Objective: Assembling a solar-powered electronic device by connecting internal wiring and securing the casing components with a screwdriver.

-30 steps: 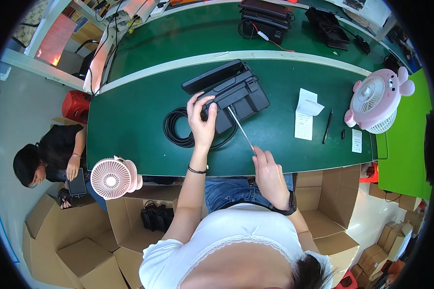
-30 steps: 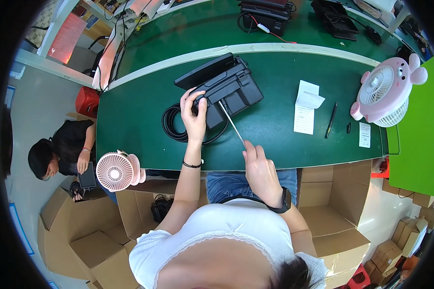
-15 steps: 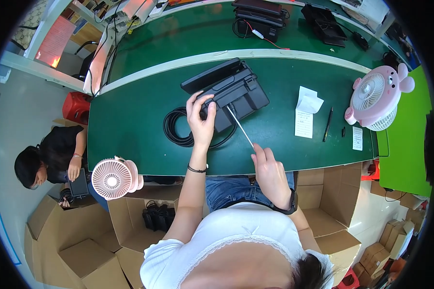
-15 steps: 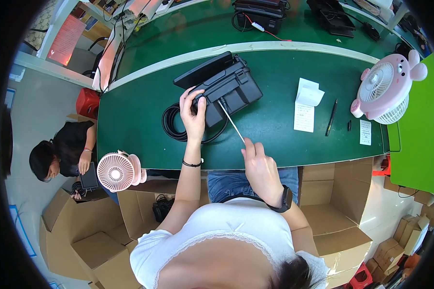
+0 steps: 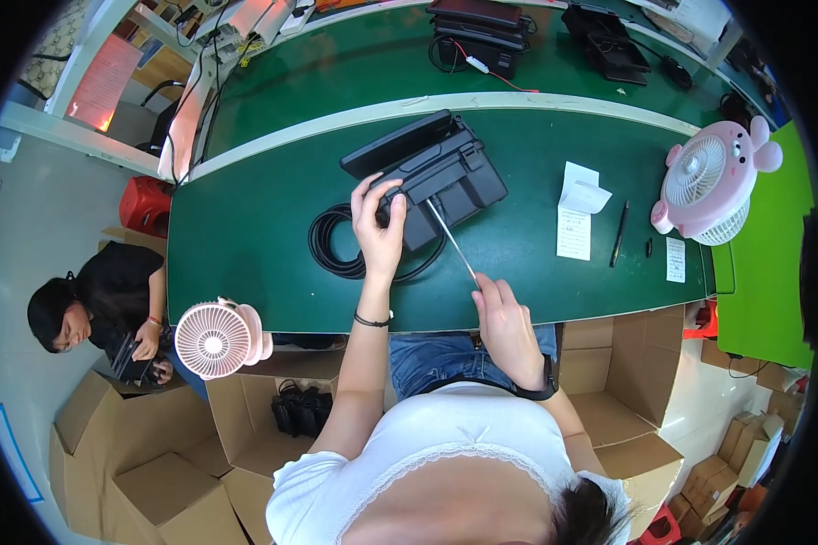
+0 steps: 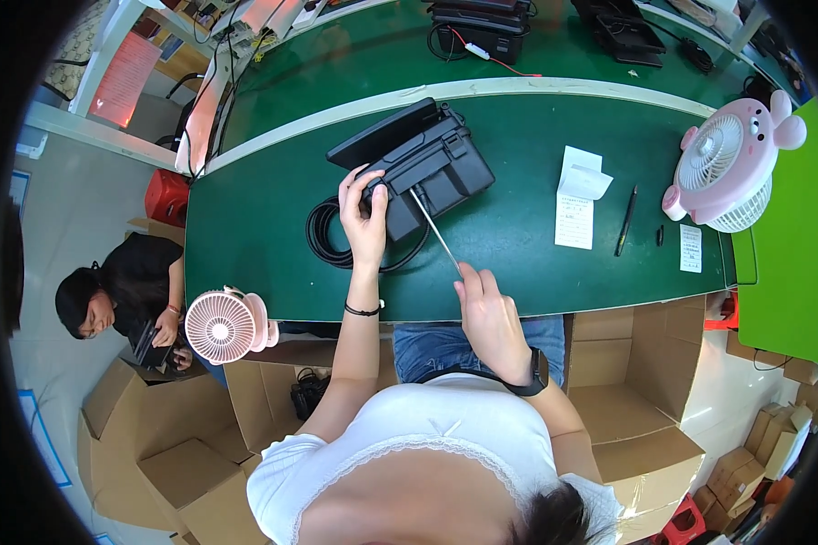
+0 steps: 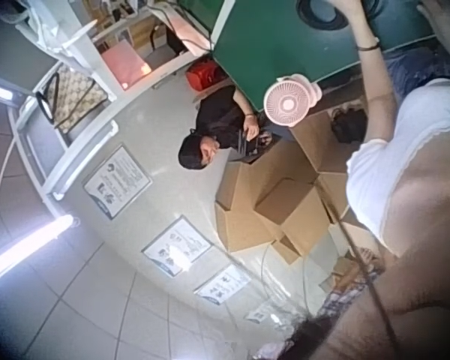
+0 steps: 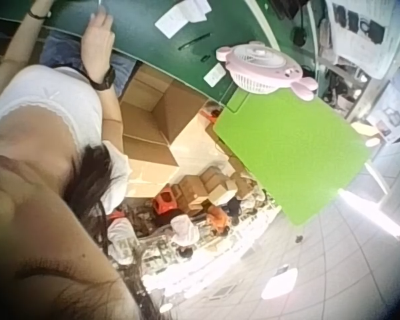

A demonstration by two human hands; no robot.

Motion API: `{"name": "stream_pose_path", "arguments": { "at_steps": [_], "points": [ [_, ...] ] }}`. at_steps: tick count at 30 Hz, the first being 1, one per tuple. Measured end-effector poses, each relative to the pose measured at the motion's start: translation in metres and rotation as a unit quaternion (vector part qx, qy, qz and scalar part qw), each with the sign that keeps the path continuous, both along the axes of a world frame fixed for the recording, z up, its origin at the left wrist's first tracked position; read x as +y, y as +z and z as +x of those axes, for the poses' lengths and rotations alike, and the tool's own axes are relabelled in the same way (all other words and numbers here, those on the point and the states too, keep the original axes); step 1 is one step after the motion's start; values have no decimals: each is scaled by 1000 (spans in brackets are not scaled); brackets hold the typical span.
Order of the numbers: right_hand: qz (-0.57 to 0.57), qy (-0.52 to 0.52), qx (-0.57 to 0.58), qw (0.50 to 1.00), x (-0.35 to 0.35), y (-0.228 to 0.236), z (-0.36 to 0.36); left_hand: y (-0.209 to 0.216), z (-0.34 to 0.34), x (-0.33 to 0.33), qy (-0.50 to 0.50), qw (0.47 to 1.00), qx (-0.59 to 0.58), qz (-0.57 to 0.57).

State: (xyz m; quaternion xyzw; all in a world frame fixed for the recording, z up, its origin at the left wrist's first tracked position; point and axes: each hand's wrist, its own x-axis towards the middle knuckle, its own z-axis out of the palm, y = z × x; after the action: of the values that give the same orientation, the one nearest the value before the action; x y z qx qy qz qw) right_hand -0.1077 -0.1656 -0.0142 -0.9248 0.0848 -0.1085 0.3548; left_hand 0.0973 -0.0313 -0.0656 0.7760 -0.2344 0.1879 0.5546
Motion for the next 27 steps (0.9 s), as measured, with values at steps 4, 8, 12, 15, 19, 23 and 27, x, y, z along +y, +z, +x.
{"name": "stream_pose_path", "arguments": {
  "at_steps": [4,8,12,15,19,23,27],
  "points": [
    [227,19,58,972,-9,4,4,0,1,-2,-9,1000,17,-8],
    [216,71,34,973,-30,4,-3,1,-4,2,-15,1000,7,12],
    [189,128,62,972,-83,42,-18,13,-23,4,-22,999,-42,20],
    [404,-96,-16,910,-95,14,-14,0,-40,7,-49,985,-165,27],
    [423,-142,-147,883,-94,-27,23,-26,-69,30,-126,951,-276,58],
    [464,-117,-172,861,-90,-47,46,-4,-77,41,-239,939,-245,-18],
    [508,-141,-201,826,-89,-47,51,-20,-82,45,-171,980,82,-61]
  ]
}}
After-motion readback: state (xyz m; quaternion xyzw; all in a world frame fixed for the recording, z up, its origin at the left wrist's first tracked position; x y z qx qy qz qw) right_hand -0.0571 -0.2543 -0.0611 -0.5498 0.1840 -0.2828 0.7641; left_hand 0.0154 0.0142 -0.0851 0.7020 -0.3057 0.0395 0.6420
